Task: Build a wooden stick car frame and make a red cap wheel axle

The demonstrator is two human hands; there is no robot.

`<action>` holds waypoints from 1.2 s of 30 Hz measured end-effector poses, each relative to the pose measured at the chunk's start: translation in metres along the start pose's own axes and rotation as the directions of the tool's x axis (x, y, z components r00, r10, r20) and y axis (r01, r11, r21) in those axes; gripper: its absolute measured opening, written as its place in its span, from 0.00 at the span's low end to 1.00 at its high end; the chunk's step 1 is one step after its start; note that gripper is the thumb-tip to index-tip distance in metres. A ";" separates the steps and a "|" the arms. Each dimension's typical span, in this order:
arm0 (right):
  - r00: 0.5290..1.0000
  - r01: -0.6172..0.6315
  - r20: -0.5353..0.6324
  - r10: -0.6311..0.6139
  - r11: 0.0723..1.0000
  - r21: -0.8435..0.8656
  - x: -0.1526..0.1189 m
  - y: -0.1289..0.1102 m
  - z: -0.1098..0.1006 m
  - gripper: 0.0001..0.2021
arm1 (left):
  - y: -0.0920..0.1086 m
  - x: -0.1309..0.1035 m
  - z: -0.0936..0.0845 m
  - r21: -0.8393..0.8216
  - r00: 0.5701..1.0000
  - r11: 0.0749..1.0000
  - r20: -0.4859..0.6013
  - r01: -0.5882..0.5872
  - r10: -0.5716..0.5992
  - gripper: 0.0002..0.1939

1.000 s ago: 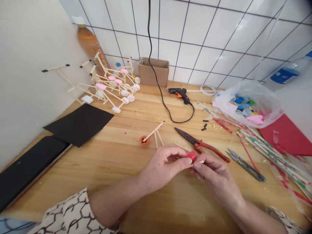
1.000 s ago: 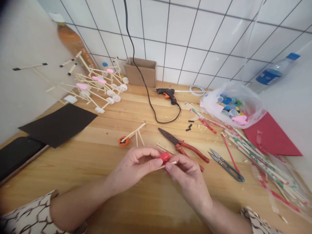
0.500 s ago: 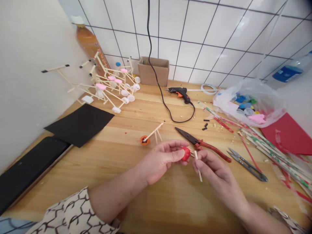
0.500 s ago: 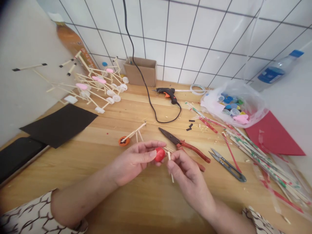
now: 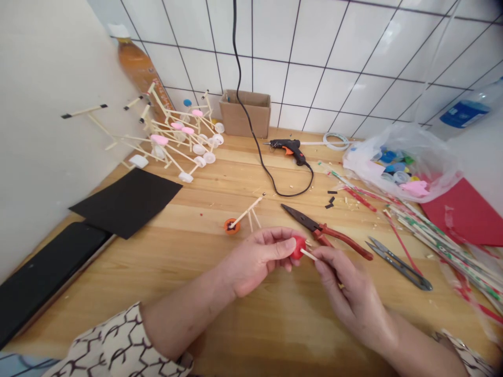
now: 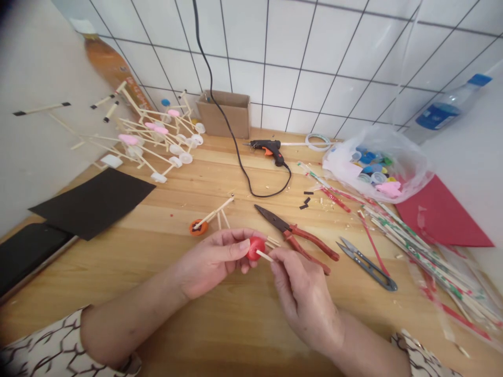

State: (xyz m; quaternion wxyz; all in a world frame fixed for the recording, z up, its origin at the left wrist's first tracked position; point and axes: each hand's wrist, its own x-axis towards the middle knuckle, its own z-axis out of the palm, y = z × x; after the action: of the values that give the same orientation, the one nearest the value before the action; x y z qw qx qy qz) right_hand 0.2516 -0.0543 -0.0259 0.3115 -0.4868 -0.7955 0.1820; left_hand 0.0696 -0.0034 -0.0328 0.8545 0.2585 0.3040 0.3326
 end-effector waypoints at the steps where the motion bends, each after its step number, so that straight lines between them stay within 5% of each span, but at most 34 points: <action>1: 1.000 0.019 -0.006 -0.019 1.000 -0.018 0.000 0.001 0.000 0.09 | 0.000 0.000 0.000 0.001 1.000 1.000 0.000 0.003 -0.003 0.18; 15: 0.987 0.148 -0.043 -0.153 0.982 -0.115 -0.002 0.005 -0.003 0.12 | 0.001 -0.001 0.000 0.028 1.000 1.000 0.021 0.006 -0.007 0.18; 18: 0.995 0.092 -0.020 -0.093 0.994 -0.065 0.000 0.001 -0.003 0.10 | 0.001 0.000 0.000 0.034 1.000 0.999 0.011 -0.005 0.005 0.17; 21: 0.994 -0.091 0.075 0.082 0.988 0.122 0.004 -0.004 -0.006 0.07 | 0.002 0.000 0.001 0.044 1.000 0.999 -0.006 -0.017 0.017 0.16; 23: 0.952 -0.296 0.167 0.255 0.906 0.303 0.006 -0.005 -0.008 0.08 | 0.002 0.000 0.001 0.047 1.000 0.999 -0.007 -0.018 0.018 0.15; 26: 0.847 -0.530 0.301 0.439 0.651 0.543 0.008 -0.002 -0.009 0.13 | 0.001 0.000 0.000 0.046 1.000 0.999 -0.008 -0.022 0.022 0.15; 31: 0.776 -0.615 0.438 0.453 0.391 0.685 0.008 0.005 -0.007 0.14 | 0.000 0.001 -0.002 0.039 1.000 0.999 -0.003 -0.027 0.027 0.13; 33: 0.782 -0.612 0.438 0.443 0.417 0.672 0.009 0.004 -0.007 0.14 | 0.000 0.001 -0.002 0.038 1.000 0.999 -0.001 -0.026 0.026 0.13; 36: 0.845 -0.534 0.335 0.416 0.634 0.560 0.009 0.000 -0.008 0.12 | 0.000 0.001 -0.002 0.035 1.000 0.999 -0.003 -0.019 0.019 0.14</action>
State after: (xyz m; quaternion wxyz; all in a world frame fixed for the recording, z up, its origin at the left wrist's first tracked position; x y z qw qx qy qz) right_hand 0.2544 -0.0466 -0.0170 0.3269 -0.5272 -0.5530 0.5562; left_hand 0.0693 -0.0020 -0.0345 0.8462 0.2757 0.3087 0.3357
